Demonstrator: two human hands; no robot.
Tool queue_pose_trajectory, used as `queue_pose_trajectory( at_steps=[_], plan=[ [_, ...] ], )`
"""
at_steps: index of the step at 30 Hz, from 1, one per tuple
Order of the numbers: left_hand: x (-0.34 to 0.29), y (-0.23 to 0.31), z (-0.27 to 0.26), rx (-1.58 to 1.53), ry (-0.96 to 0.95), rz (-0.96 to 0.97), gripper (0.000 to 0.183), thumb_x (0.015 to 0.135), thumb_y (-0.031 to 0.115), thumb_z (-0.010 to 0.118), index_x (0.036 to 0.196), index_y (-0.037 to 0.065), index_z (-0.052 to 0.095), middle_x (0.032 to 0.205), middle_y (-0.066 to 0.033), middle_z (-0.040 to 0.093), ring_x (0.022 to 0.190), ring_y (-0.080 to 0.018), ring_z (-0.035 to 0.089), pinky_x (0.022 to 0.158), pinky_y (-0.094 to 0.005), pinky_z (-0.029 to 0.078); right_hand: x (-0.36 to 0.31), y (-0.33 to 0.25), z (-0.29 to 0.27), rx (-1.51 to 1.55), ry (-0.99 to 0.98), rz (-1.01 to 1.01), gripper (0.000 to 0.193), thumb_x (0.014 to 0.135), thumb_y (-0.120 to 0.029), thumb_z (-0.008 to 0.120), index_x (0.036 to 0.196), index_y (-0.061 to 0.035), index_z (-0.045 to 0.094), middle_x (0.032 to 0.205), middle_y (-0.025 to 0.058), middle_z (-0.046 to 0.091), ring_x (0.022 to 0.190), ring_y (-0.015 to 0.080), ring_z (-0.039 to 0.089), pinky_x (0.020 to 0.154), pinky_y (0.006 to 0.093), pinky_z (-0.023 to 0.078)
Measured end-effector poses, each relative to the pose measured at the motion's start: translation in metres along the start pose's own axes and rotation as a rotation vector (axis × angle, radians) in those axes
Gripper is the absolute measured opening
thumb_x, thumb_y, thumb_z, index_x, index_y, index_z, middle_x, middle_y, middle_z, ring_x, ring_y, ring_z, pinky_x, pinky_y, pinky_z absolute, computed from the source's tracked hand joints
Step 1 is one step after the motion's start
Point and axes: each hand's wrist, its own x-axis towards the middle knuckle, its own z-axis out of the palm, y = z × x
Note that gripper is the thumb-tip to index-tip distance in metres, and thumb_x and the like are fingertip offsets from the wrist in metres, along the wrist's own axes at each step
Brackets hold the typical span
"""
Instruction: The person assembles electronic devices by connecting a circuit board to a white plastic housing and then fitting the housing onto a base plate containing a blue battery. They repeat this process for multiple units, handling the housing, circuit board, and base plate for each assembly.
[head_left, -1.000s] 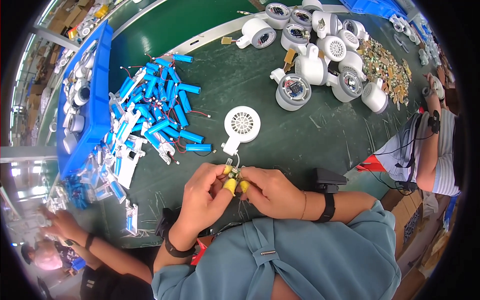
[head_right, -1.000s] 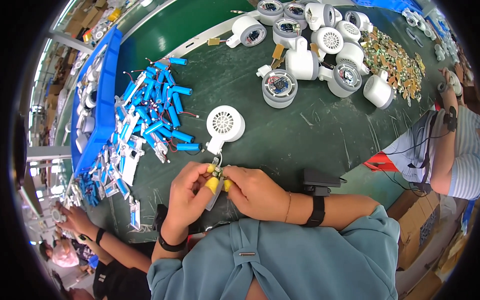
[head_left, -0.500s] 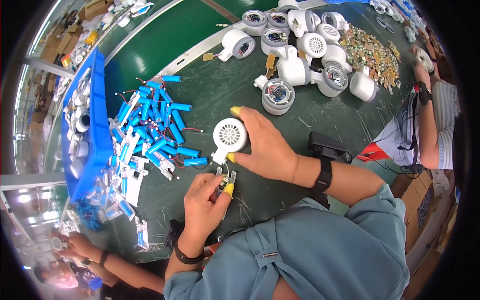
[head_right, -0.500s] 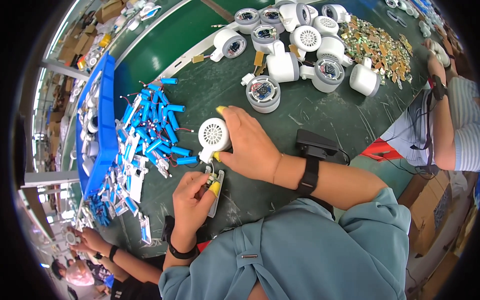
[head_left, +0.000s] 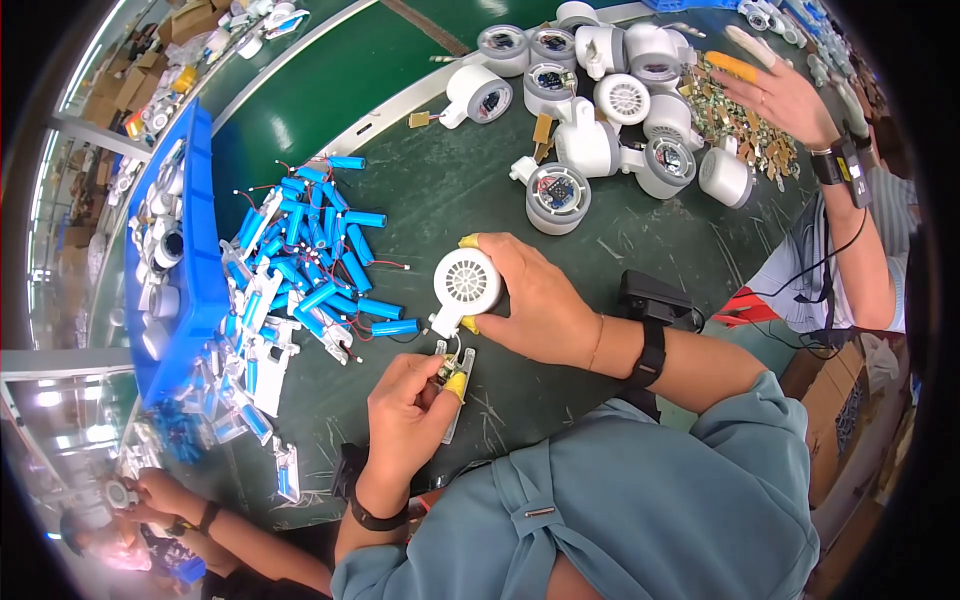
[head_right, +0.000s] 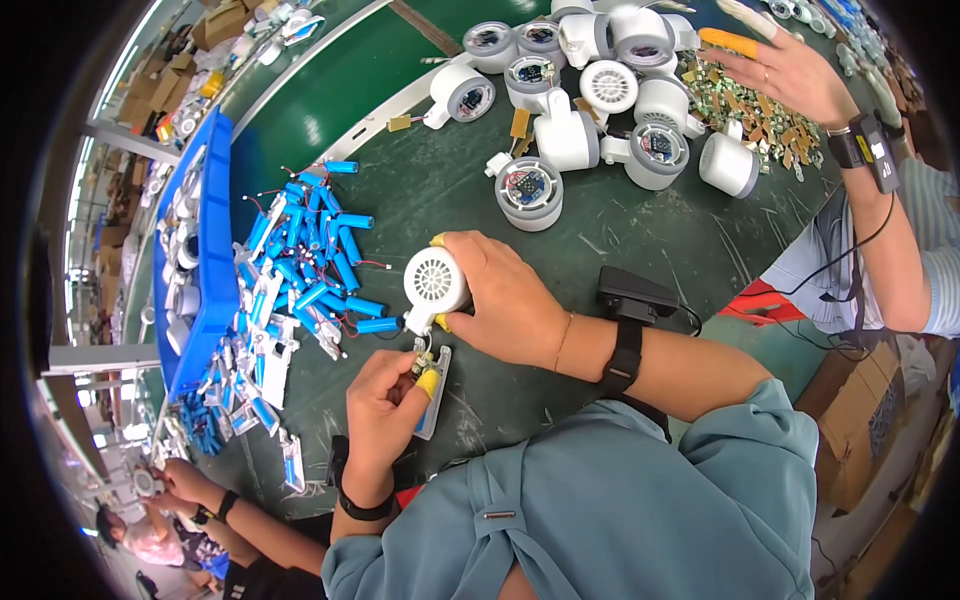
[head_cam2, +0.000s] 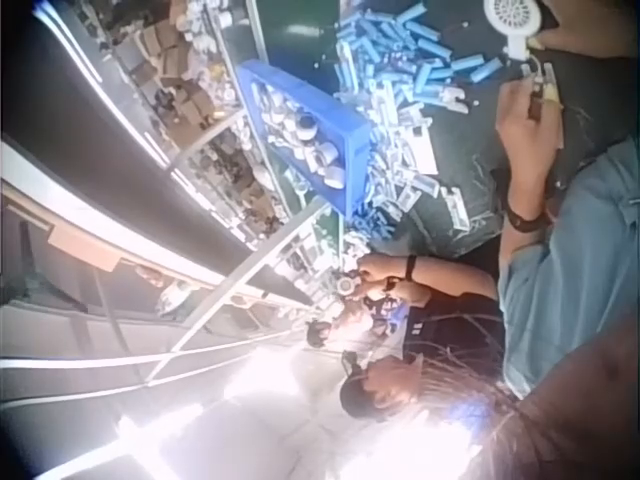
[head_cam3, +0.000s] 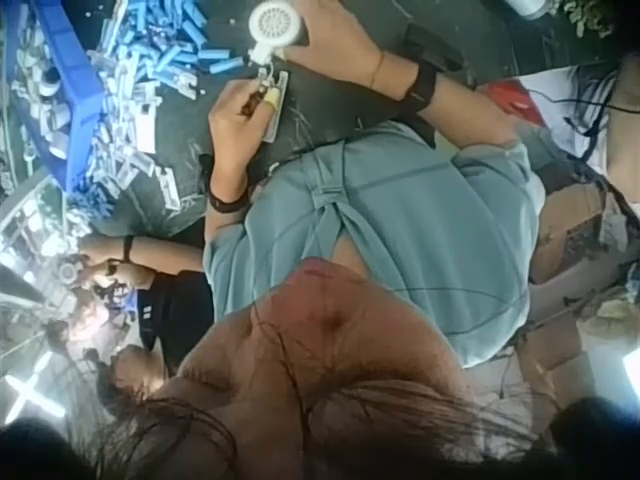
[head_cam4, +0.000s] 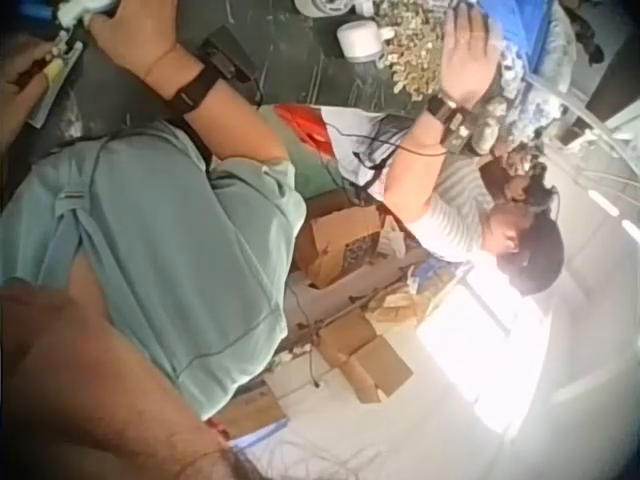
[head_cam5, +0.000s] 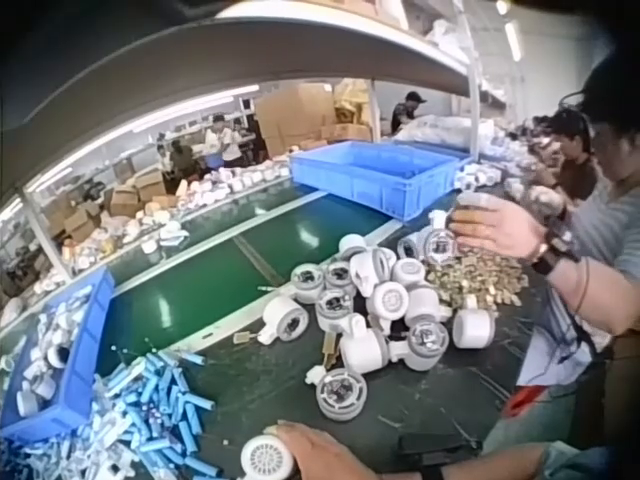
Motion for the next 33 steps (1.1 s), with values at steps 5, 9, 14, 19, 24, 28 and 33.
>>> queue_pose_trajectory(
  at_steps=[5, 9, 14, 19, 24, 28, 33],
  plan=[
    [-0.003, 0.008, -0.014, -0.060, -0.092, -0.088, 0.033, 0.077, -0.009, 0.067, 0.110, -0.004, 0.067, 0.092, -0.0045, 0.061, 0.066, -0.0055, 0.053, 0.057, -0.0209, 0.043, -0.002, -0.011, -0.012, 0.046, -0.023, 0.020, 0.075, 0.071, -0.012, 0.080, 0.134, 0.0017, 0.039, 0.120, 0.0218, 0.053, 0.109, 0.0396, 0.056, 0.093, 0.0421, 0.048],
    [-0.007, 0.006, -0.034, -0.425, -0.149, -0.288, 0.028, 0.084, -0.012, 0.062, 0.112, -0.007, 0.064, 0.094, -0.0023, 0.056, 0.076, -0.0049, 0.052, 0.065, -0.0188, 0.042, -0.007, -0.025, -0.024, -0.001, -0.049, -0.014, 0.077, 0.071, -0.017, 0.080, 0.133, 0.0021, 0.039, 0.120, 0.0221, 0.052, 0.104, 0.0402, 0.058, 0.087, 0.0421, 0.051],
    [-0.007, 0.001, -0.031, -0.343, -0.141, -0.294, 0.022, 0.088, -0.011, 0.061, 0.109, -0.008, 0.064, 0.090, 0.0009, 0.051, 0.072, -0.0029, 0.045, 0.063, -0.0180, 0.037, -0.010, -0.021, -0.014, -0.056, -0.071, 0.012, 0.074, 0.072, -0.023, 0.080, 0.131, 0.0013, 0.043, 0.120, 0.0210, 0.053, 0.102, 0.0392, 0.060, 0.083, 0.0428, 0.053],
    [-0.012, 0.001, -0.031, -0.342, -0.100, -0.305, 0.020, 0.088, -0.010, 0.062, 0.107, -0.007, 0.064, 0.088, 0.0018, 0.050, 0.071, -0.0022, 0.045, 0.062, -0.0181, 0.036, -0.013, -0.018, -0.012, -0.079, -0.074, -0.030, 0.075, 0.071, -0.025, 0.082, 0.131, 0.0011, 0.044, 0.121, 0.0196, 0.054, 0.103, 0.0386, 0.060, 0.086, 0.0425, 0.051],
    [-0.023, 0.004, -0.043, -0.464, -0.043, -0.300, 0.019, 0.088, -0.008, 0.064, 0.106, -0.004, 0.063, 0.091, 0.0005, 0.053, 0.077, -0.0040, 0.050, 0.065, -0.0199, 0.039, -0.014, -0.021, -0.019, -0.089, -0.102, -0.090, 0.078, 0.069, -0.025, 0.085, 0.132, -0.0003, 0.046, 0.118, 0.0182, 0.055, 0.101, 0.0356, 0.059, 0.087, 0.0416, 0.049],
    [-0.044, 0.038, -0.085, -0.588, 0.100, -0.214, 0.023, 0.087, -0.001, 0.069, 0.110, -0.002, 0.064, 0.103, -0.0029, 0.061, 0.093, -0.0120, 0.060, 0.079, -0.0247, 0.047, -0.015, -0.023, -0.022, 0.005, -0.243, -0.074, 0.077, 0.069, -0.024, 0.085, 0.131, -0.0019, 0.048, 0.117, 0.0163, 0.056, 0.096, 0.0310, 0.060, 0.085, 0.0395, 0.049],
    [-0.085, 0.057, -0.172, -0.020, 0.739, -0.466, 0.023, 0.089, 0.018, 0.066, 0.101, -0.002, 0.070, 0.067, 0.0062, 0.054, 0.058, -0.0021, 0.044, 0.052, -0.0188, 0.029, -0.013, -0.020, -0.017, -0.062, -0.250, -0.094, 0.072, 0.070, -0.021, 0.084, 0.130, -0.0030, 0.050, 0.113, 0.0129, 0.059, 0.091, 0.0271, 0.059, 0.084, 0.0385, 0.048]
  ],
)
